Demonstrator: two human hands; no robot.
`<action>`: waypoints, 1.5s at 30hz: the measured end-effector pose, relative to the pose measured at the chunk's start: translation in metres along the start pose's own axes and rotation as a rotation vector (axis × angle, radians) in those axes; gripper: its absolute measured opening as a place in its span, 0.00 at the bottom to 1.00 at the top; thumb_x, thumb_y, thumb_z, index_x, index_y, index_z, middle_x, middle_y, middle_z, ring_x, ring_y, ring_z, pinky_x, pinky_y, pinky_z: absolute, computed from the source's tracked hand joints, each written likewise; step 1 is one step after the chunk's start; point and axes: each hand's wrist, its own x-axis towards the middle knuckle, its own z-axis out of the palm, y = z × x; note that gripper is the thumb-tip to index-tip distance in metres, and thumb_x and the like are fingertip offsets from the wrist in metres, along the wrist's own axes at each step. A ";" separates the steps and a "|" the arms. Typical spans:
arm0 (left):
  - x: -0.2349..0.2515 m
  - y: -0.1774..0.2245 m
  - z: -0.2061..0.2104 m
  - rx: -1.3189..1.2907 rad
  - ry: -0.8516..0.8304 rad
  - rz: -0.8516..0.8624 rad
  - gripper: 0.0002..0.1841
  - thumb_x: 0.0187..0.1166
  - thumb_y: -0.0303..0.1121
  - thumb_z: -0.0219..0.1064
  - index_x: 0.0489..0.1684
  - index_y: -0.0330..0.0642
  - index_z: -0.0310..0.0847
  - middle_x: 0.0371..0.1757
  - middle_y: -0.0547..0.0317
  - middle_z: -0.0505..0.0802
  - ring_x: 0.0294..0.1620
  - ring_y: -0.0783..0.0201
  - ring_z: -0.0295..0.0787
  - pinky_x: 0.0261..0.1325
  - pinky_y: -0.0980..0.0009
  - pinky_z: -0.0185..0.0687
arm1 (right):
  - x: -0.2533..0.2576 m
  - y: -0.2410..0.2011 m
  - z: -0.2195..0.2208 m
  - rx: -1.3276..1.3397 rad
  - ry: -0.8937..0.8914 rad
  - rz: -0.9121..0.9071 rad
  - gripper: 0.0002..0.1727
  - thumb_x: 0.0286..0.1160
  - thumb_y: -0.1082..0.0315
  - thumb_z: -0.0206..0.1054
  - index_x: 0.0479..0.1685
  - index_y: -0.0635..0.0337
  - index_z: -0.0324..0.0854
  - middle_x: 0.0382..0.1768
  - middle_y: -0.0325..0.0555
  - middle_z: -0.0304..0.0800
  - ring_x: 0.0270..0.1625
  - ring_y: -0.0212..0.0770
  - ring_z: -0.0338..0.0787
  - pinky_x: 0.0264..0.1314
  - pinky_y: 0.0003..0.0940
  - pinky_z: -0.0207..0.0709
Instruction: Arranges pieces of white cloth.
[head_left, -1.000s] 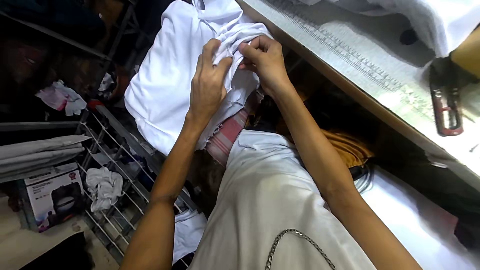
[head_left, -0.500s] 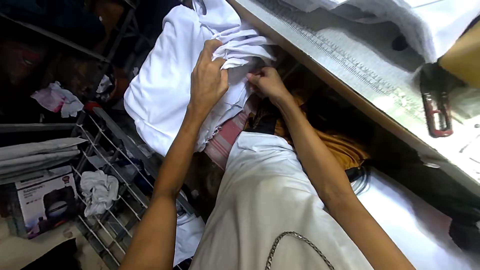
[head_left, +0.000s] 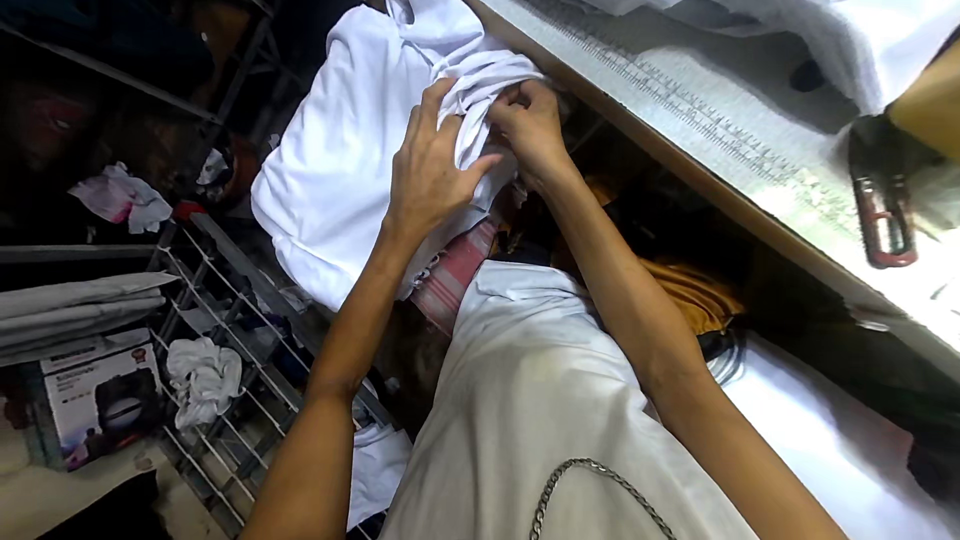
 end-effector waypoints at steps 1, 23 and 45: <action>0.001 0.005 -0.001 0.056 -0.012 -0.019 0.30 0.71 0.54 0.75 0.57 0.35 0.87 0.88 0.46 0.70 0.77 0.44 0.78 0.66 0.51 0.84 | 0.000 -0.005 0.003 0.012 -0.018 -0.005 0.08 0.70 0.79 0.69 0.39 0.64 0.74 0.28 0.43 0.82 0.27 0.36 0.88 0.35 0.34 0.90; 0.011 -0.002 0.004 0.103 -0.123 -0.076 0.33 0.71 0.60 0.73 0.62 0.39 0.85 0.88 0.47 0.70 0.78 0.44 0.77 0.62 0.45 0.84 | 0.007 0.004 -0.005 -0.133 -0.041 0.103 0.08 0.74 0.73 0.69 0.29 0.61 0.76 0.19 0.37 0.80 0.18 0.29 0.80 0.25 0.26 0.79; 0.031 -0.019 -0.012 0.030 -0.113 -0.022 0.16 0.79 0.44 0.63 0.44 0.42 0.93 0.76 0.50 0.84 0.66 0.49 0.87 0.60 0.46 0.84 | -0.002 -0.002 -0.002 -0.006 -0.046 0.103 0.09 0.84 0.65 0.64 0.39 0.61 0.76 0.32 0.43 0.82 0.29 0.35 0.85 0.31 0.32 0.83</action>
